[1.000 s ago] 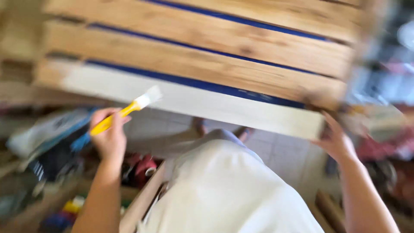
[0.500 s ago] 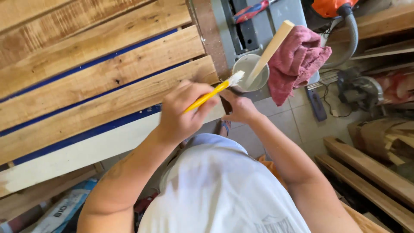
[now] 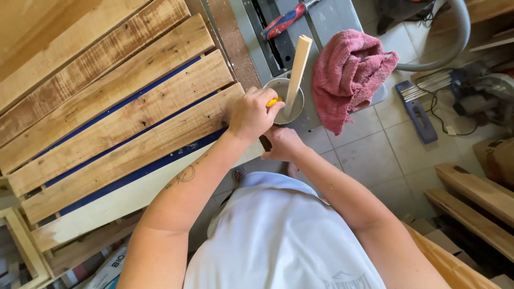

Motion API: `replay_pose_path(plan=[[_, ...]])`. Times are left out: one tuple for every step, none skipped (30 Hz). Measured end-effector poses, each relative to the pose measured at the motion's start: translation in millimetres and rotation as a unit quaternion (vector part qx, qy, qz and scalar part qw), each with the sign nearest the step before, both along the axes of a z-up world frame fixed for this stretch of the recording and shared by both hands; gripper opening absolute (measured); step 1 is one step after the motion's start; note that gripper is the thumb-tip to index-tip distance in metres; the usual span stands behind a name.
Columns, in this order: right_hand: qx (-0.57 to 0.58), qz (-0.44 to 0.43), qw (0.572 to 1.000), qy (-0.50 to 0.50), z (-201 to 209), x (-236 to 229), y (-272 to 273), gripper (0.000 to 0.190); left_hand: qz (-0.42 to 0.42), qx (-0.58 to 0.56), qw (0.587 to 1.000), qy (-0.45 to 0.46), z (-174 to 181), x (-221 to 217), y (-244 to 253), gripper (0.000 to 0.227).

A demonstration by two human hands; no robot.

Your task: Painting wooden boards with white paint using a paintbrush in a workshop environment.

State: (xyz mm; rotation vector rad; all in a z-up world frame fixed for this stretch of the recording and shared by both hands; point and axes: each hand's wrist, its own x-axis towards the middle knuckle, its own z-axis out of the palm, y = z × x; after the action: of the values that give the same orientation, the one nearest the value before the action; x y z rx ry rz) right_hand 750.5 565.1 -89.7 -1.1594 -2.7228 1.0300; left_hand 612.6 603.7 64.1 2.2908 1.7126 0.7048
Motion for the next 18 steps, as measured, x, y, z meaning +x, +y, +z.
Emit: replay_pose_path(plan=[[-0.007,0.006,1.0,0.01,2.8,-0.2,0.6,0.074,0.005,-0.006,1.0,-0.011,-1.3,-1.7,-0.2,0.01],[-0.007,0.01,1.0,0.011,23.3,1.2,2.7,0.074,0.009,-0.007,1.0,-0.01,3.5,-1.6,-3.1,0.01],[-0.003,0.013,1.0,0.004,44.2,2.2,4.5,0.075,0.047,0.02,0.997,-0.053,8.7,-1.7,-6.2,0.012],[0.004,0.015,1.0,-0.002,65.2,3.2,8.5,0.076,0.083,0.048,0.991,-0.096,14.0,-1.9,-7.2,0.014],[0.005,0.017,1.0,-0.001,70.1,2.1,9.7,0.076,0.086,0.05,0.991,-0.095,28.7,-4.7,-12.8,0.014],[0.001,0.015,1.0,-0.005,75.1,1.7,10.4,0.079,0.127,0.038,0.98,-0.151,43.0,-6.9,-18.9,0.012],[-0.004,0.013,1.0,-0.009,80.0,0.8,10.7,0.083,0.168,0.027,0.964,-0.206,57.2,-9.5,-25.3,0.011],[-0.003,0.017,1.0,-0.01,87.5,2.3,11.3,0.083,0.172,0.028,0.963,-0.207,61.2,-14.5,-30.1,0.011],[-0.022,0.013,1.0,0.008,95.1,3.3,11.4,0.09,0.194,0.013,0.95,-0.246,65.1,-19.9,-35.4,0.014],[-0.04,0.01,0.999,0.026,102.8,4.2,12.3,0.1,0.217,-0.001,0.934,-0.285,69.1,-25.5,-40.6,0.017],[-0.039,0.015,0.999,0.025,98.6,4.1,11.8,0.1,0.221,0.002,0.932,-0.286,67.1,-30.8,-44.7,0.017],[-0.047,0.005,0.999,0.021,94.6,3.7,11.5,0.102,0.235,-0.005,0.924,-0.303,65.1,-36.4,-49.2,0.018],[-0.054,-0.005,0.998,0.017,90.6,3.1,11.2,0.105,0.248,-0.011,0.914,-0.32,63.2,-42.1,-53.8,0.019],[-0.052,-0.001,0.999,0.016,90.9,3.2,10.8,0.105,0.252,-0.008,0.913,-0.322,63.7,-44.4,-57.6,0.019],[-0.058,-0.006,0.998,0.011,91.1,2.9,10.5,0.106,0.272,-0.017,0.906,-0.325,64.2,-46.8,-61.3,0.019],[-0.065,-0.011,0.998,0.006,91.4,3.2,10.0,0.107,0.293,-0.026,0.898,-0.328,64.4,-48.9,-65.1,0.019],[-0.063,-0.007,0.998,0.003,94.5,2.9,10.9,0.107,0.296,-0.024,0.896,-0.331,64.9,-48.6,-67.4,0.019],[-0.063,-0.006,0.998,-0.007,97.6,2.7,11.3,0.105,0.307,-0.027,0.885,-0.349,65.2,-48.1,-70.3,0.02]])
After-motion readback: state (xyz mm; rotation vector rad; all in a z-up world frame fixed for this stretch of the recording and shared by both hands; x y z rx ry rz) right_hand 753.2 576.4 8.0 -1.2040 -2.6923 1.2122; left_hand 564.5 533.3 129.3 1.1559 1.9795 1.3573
